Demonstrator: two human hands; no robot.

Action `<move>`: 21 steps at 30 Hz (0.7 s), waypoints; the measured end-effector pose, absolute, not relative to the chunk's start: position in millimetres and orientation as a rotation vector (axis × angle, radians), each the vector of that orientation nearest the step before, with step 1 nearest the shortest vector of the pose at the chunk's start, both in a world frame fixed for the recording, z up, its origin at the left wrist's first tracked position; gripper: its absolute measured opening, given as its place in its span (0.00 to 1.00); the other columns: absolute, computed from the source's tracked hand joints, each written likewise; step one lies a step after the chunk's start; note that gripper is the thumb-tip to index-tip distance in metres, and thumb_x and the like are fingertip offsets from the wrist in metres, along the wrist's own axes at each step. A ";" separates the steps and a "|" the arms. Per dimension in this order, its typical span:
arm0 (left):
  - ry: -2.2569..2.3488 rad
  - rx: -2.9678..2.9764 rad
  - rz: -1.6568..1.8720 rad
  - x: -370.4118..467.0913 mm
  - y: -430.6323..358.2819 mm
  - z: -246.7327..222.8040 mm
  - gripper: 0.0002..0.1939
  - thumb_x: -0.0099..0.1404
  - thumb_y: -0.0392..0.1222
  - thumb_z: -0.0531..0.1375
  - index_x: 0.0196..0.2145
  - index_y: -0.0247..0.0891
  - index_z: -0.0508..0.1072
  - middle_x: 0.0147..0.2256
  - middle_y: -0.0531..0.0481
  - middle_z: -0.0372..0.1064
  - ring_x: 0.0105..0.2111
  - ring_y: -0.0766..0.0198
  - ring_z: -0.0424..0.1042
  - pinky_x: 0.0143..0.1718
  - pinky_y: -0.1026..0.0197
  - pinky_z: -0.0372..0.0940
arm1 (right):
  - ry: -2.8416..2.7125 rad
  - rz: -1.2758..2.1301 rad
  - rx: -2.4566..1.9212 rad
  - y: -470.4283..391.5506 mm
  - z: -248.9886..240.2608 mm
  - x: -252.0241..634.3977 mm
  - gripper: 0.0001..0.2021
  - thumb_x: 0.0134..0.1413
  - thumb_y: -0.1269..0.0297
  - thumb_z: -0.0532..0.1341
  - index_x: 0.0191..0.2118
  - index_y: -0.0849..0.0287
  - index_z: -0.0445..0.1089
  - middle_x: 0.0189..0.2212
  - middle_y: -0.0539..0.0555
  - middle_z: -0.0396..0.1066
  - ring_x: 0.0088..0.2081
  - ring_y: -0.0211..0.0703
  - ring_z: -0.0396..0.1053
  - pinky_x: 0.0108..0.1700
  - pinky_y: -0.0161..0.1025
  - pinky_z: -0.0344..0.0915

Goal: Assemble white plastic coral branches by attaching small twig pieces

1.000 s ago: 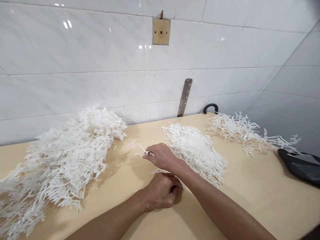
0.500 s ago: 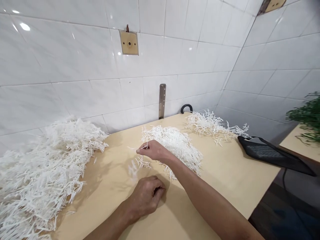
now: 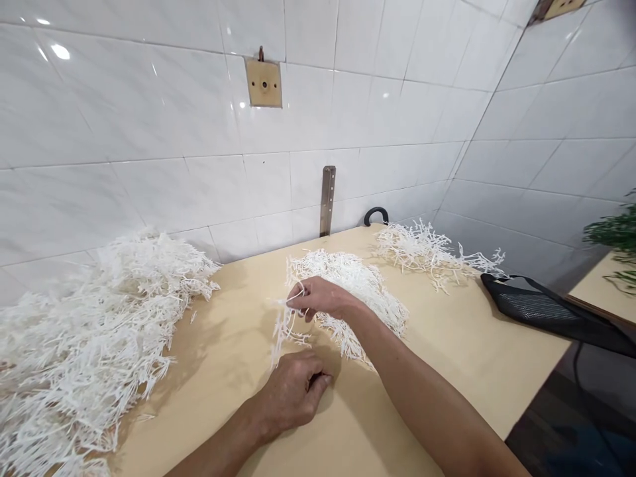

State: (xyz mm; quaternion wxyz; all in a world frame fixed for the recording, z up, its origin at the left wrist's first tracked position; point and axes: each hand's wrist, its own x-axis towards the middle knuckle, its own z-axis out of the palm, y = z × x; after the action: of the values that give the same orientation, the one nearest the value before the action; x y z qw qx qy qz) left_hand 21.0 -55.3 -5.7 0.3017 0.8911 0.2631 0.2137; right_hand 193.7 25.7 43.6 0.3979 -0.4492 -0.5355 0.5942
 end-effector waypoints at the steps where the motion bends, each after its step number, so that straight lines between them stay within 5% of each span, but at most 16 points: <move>1: 0.695 2.356 0.562 20.5 -55.4 -5.2 0.10 0.64 0.34 0.54 0.30 0.38 0.74 0.28 0.51 0.70 0.28 0.65 0.66 0.31 0.64 0.59 | -1.159 1.371 -1.135 28.3 49.1 204.6 0.16 0.29 0.68 0.77 0.26 0.64 0.72 0.19 0.50 0.71 0.20 0.37 0.69 0.20 0.34 0.71; 8: 0.715 2.323 0.506 19.2 -55.0 -4.6 0.10 0.65 0.34 0.54 0.33 0.38 0.76 0.30 0.50 0.71 0.28 0.66 0.68 0.31 0.64 0.60 | -0.645 0.877 -1.078 38.4 69.7 286.0 0.13 0.53 0.60 0.67 0.28 0.55 0.62 0.25 0.49 0.67 0.29 0.36 0.72 0.30 0.31 0.77; 14: 0.709 2.331 0.523 19.2 -54.8 -3.9 0.11 0.66 0.34 0.53 0.34 0.38 0.76 0.30 0.50 0.72 0.29 0.65 0.68 0.31 0.64 0.61 | -0.684 0.872 -1.166 32.5 60.0 242.7 0.12 0.45 0.73 0.68 0.34 0.58 0.66 0.31 0.53 0.73 0.24 0.35 0.70 0.21 0.33 0.74; 21: 0.734 2.248 0.584 24.4 -59.4 2.6 0.13 0.59 0.28 0.54 0.31 0.37 0.78 0.32 0.50 0.75 0.29 0.65 0.72 0.33 0.64 0.65 | -1.206 1.068 -1.160 9.9 37.6 147.1 0.08 0.45 0.71 0.63 0.35 0.59 0.70 0.28 0.50 0.74 0.21 0.35 0.67 0.14 0.30 0.67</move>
State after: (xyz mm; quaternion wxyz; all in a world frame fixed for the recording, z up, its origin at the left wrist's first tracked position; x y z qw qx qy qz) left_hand 24.4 -59.4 2.6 0.3458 0.8660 0.2826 0.2250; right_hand 147.1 9.9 37.6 0.5465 -0.4895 -0.5088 0.4504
